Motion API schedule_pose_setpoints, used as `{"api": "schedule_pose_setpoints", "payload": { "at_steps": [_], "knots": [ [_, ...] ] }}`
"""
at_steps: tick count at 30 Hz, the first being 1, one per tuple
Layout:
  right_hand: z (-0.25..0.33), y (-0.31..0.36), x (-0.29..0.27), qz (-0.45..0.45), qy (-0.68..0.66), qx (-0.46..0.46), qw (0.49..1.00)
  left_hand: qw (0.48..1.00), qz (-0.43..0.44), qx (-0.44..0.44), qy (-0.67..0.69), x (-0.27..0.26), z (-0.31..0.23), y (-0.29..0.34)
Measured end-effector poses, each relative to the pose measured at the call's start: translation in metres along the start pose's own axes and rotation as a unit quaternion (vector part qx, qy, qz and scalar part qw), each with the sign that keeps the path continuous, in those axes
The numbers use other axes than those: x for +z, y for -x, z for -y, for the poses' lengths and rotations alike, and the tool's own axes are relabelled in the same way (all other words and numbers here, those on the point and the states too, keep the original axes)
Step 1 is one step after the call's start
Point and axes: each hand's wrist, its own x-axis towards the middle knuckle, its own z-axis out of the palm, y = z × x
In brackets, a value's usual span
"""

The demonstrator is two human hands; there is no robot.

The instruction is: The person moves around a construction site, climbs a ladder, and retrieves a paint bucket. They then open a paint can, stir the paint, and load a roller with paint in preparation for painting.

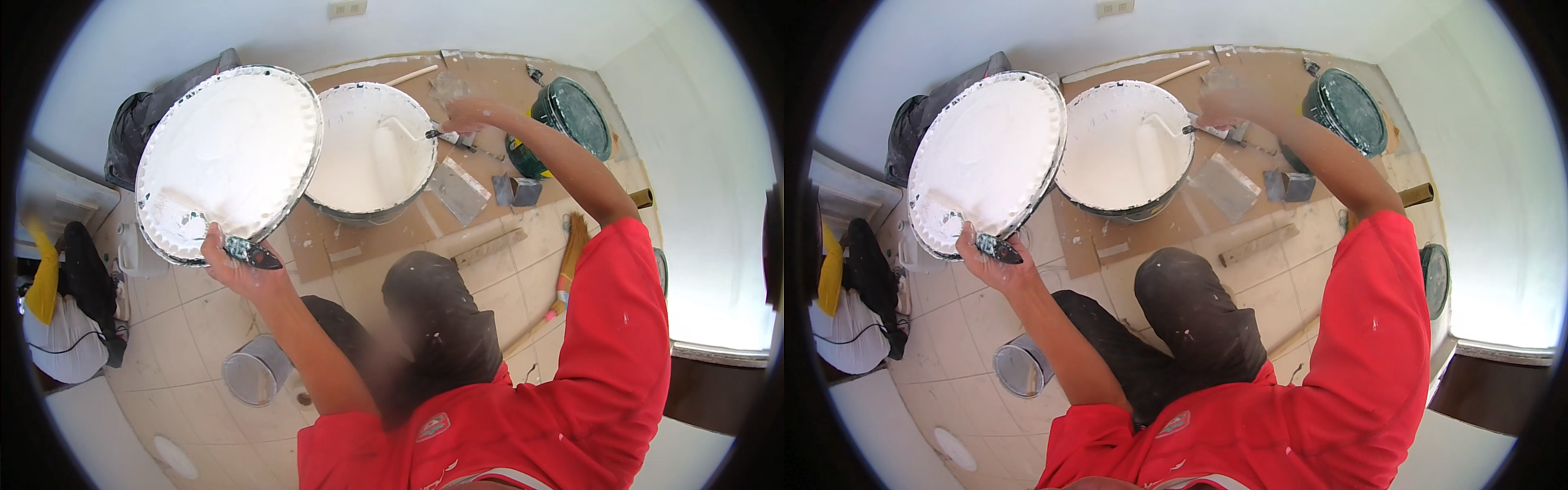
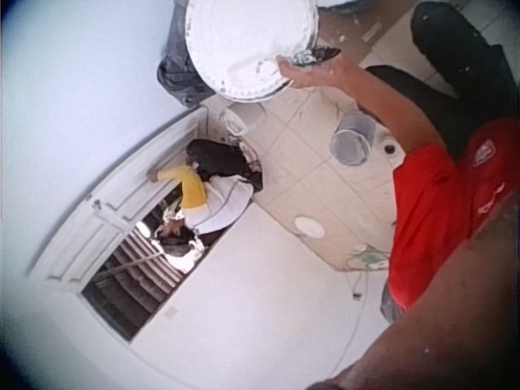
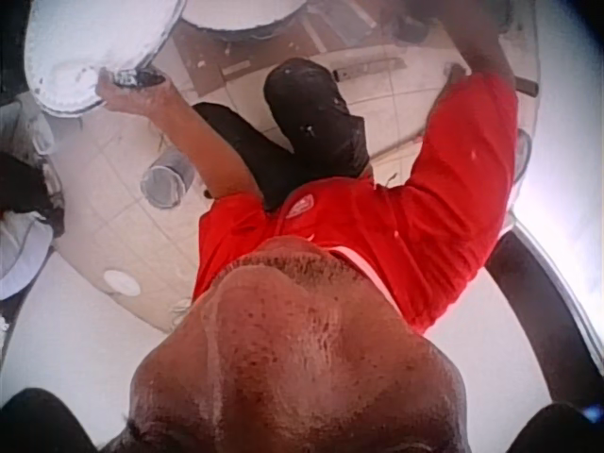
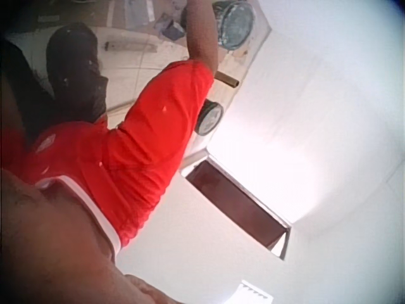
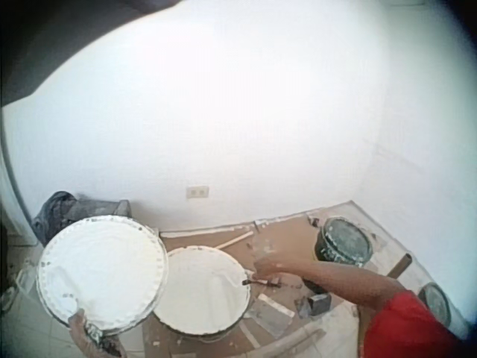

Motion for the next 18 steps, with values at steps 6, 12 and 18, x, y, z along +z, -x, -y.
{"api": "schedule_pose_setpoints", "payload": {
  "at_steps": [6, 12, 18],
  "knots": [
    [0.041, 0.013, -0.016, -0.019, -0.055, 0.041, 0.997, 0.998, 0.045, -0.04, 0.028, -0.019, 0.001, -0.005],
    [0.037, 0.03, 0.014, -0.381, 0.177, -0.102, 0.901, 0.995, 0.067, -0.066, 0.039, 0.004, 0.008, -0.002],
    [-0.021, 0.062, 0.014, -0.506, 0.126, -0.013, 0.853, 0.994, -0.023, -0.075, -0.07, 0.012, 0.048, 0.013]
  ]
}}
